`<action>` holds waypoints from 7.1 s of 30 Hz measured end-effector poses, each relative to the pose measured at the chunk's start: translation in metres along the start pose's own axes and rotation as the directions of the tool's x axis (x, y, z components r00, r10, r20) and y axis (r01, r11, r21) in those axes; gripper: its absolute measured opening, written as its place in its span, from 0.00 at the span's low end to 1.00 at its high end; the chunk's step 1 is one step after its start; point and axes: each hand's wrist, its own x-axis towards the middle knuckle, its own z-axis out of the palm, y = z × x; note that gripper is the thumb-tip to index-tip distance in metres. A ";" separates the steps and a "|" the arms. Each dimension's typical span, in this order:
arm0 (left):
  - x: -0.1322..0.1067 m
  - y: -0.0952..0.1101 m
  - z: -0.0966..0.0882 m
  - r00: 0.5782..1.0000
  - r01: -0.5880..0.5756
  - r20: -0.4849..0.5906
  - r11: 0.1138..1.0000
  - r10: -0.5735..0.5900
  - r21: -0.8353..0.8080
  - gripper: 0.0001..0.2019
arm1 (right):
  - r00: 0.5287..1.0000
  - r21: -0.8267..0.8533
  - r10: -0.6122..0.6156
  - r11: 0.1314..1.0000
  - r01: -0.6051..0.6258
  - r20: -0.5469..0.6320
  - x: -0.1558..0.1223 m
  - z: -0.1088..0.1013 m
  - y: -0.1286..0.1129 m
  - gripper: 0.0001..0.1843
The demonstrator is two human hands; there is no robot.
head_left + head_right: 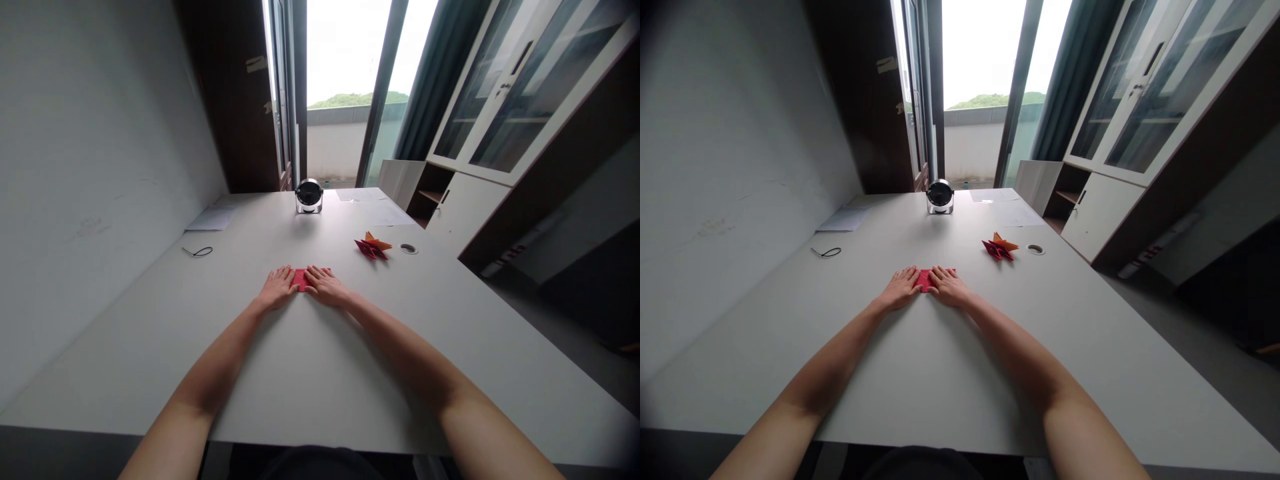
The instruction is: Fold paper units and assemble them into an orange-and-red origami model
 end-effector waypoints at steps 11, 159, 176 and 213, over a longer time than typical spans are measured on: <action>0.001 -0.013 0.000 0.993 0.088 -0.082 0.996 -0.087 0.001 0.30 | 0.979 -0.042 0.203 0.978 -0.203 -0.016 0.002 0.001 0.020 0.42; -0.012 0.029 -0.026 0.939 -0.323 0.115 0.946 0.325 -0.035 0.33 | 0.970 0.036 -0.037 0.998 0.047 -0.238 -0.005 -0.009 0.011 0.22; -0.008 0.013 -0.017 0.983 -0.125 0.143 0.988 0.112 0.086 0.38 | 0.987 0.023 0.079 0.997 -0.076 -0.136 -0.005 -0.010 0.005 0.26; -0.007 0.010 -0.031 0.983 -0.182 -0.031 0.970 0.179 -0.162 0.20 | 0.922 -0.058 0.371 0.924 -0.379 -0.112 -0.005 -0.010 0.039 0.30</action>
